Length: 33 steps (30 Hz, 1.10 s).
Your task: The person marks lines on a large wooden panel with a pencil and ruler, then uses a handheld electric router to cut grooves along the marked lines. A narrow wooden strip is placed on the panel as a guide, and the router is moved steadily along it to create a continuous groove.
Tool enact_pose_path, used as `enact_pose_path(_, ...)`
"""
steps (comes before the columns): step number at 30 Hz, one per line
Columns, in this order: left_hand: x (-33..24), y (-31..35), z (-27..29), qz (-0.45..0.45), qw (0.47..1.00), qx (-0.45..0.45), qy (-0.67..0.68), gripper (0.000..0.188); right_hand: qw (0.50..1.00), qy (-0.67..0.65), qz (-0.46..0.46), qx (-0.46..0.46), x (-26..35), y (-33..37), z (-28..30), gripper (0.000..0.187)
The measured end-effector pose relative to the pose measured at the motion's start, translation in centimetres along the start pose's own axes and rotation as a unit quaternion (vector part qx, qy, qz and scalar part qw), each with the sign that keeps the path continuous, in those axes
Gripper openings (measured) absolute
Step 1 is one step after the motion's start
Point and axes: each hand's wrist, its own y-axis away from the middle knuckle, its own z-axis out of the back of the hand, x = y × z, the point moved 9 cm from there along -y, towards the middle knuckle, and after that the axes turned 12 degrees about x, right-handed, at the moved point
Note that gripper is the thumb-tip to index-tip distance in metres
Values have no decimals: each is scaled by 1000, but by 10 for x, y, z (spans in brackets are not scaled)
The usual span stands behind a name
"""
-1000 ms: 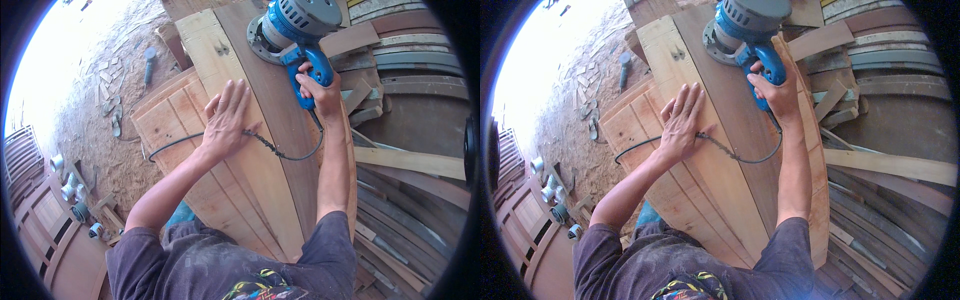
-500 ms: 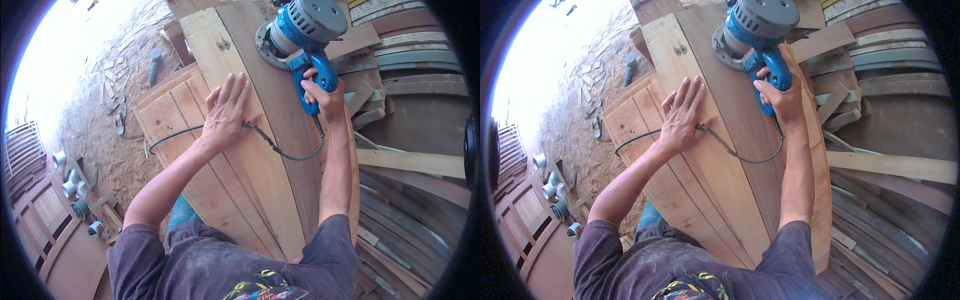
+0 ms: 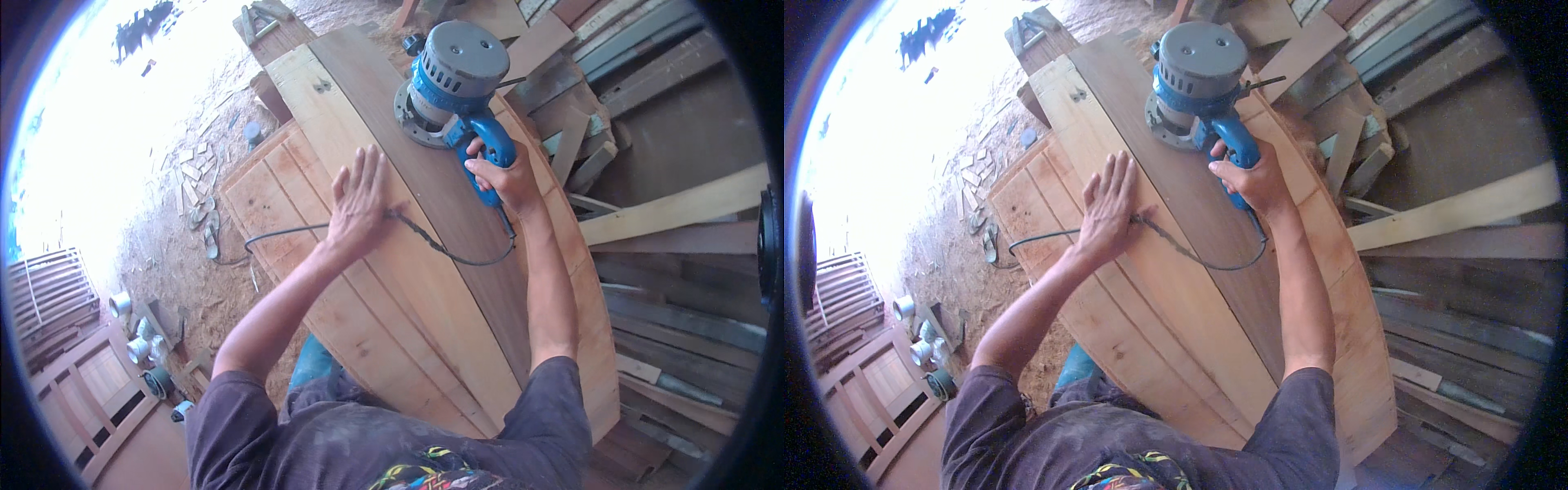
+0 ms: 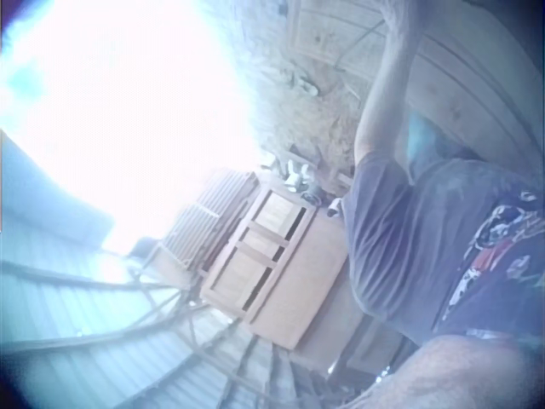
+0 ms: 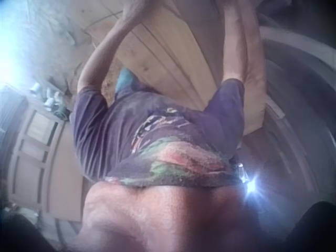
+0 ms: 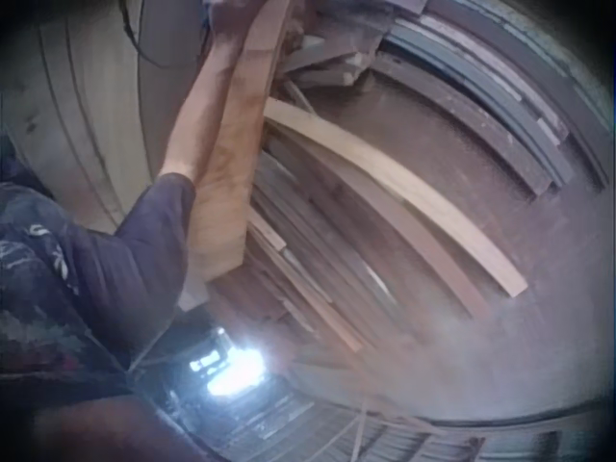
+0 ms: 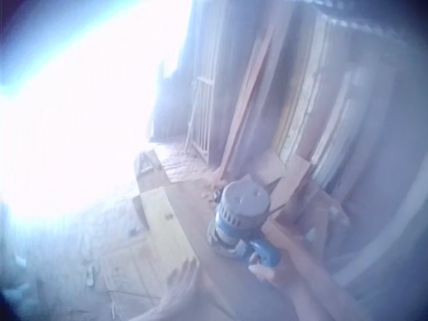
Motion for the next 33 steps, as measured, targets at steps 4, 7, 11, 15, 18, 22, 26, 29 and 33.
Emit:
enact_pose_path(4, -51, 31, -14, 17, 999, 30, 37, 86, 1000, -8, -2, -6, -6, 48, 5, 12)
enact_pose_path(7, -90, 54, -21, 15, 996, 48, 68, 83, 1000, 0, 0, -3, -11, 82, 12, 12)
enact_pose_path(11, -133, 88, -35, 16, 995, 48, 81, 82, 1000, -2, 6, -7, -24, 127, 18, 12)
enact_pose_path(15, -169, 122, -52, 21, 993, 58, 102, 80, 1000, 22, 11, -15, -28, 177, 26, 12)
enact_pose_path(18, -196, 145, -62, 14, 994, 53, 97, 79, 1000, 4, 10, -17, -30, 213, 28, 13)
enact_pose_path(22, -224, 172, -79, 11, 994, 49, 97, 79, 1000, 7, 2, -17, -35, 256, 32, 13)
enact_pose_path(26, -251, 196, -92, -3, 994, 46, 101, 81, 999, 28, 3, -26, -42, 296, 39, 13)
enact_pose_path(29, -269, 211, -97, -9, 993, 50, 102, 79, 999, 12, -18, -25, -53, 322, 43, 12)
enact_pose_path(33, -288, 235, -105, -23, 994, 48, 90, 80, 1000, 13, 3, -20, -56, 342, 46, 12)
